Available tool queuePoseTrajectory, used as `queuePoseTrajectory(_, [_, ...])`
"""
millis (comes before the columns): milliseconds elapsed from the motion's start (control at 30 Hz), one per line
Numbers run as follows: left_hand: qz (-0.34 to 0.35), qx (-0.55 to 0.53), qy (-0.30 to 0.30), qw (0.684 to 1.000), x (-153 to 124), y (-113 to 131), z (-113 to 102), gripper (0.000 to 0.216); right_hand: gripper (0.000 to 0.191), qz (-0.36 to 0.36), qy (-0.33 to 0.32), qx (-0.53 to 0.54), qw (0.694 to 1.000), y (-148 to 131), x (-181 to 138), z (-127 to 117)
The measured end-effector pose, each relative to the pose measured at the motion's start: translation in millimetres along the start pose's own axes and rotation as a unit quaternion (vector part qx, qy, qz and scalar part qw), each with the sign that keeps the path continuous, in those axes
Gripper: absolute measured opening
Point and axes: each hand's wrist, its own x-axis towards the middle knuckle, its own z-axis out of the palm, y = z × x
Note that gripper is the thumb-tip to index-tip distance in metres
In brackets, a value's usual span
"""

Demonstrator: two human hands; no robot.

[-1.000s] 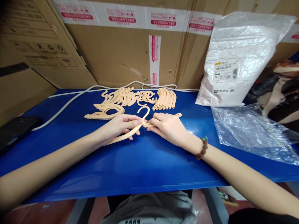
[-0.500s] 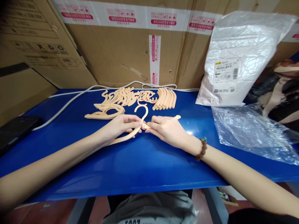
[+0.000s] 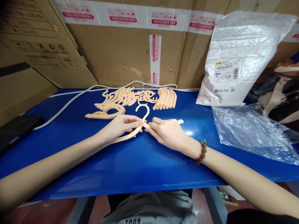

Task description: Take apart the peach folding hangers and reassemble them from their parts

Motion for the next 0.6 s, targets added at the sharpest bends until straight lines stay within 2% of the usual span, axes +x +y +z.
queuePoseTrajectory(267, [0.007, 0.035, -0.021, 0.999, -0.2, -0.7, 1.4, 0.027, 0.046, 0.011, -0.011, 0.013, 1.0, -0.1, -1.0, -0.2])
queuePoseTrajectory(400, [0.072, 0.119, -0.037, 0.99, -4.5, -1.4, 3.2, 0.028, 0.046, 0.014, -0.016, 0.022, 1.0, 0.3, -0.7, 1.3])
queuePoseTrajectory(467, [0.125, 0.244, -0.014, 0.962, -9.9, 0.1, 5.5, 0.027, 0.045, 0.006, -0.019, 0.026, 0.999, 0.8, 0.0, 2.0])
queuePoseTrajectory(533, [0.164, 0.395, 0.029, 0.904, -15.9, 1.9, 8.3, 0.028, 0.043, -0.014, -0.017, 0.022, 1.0, 2.1, 0.9, 2.2])
queuePoseTrajectory(600, [0.178, 0.492, 0.055, 0.851, -20.5, 2.8, 10.9, 0.028, 0.041, -0.035, -0.009, 0.009, 0.999, 4.7, 1.7, 1.6])
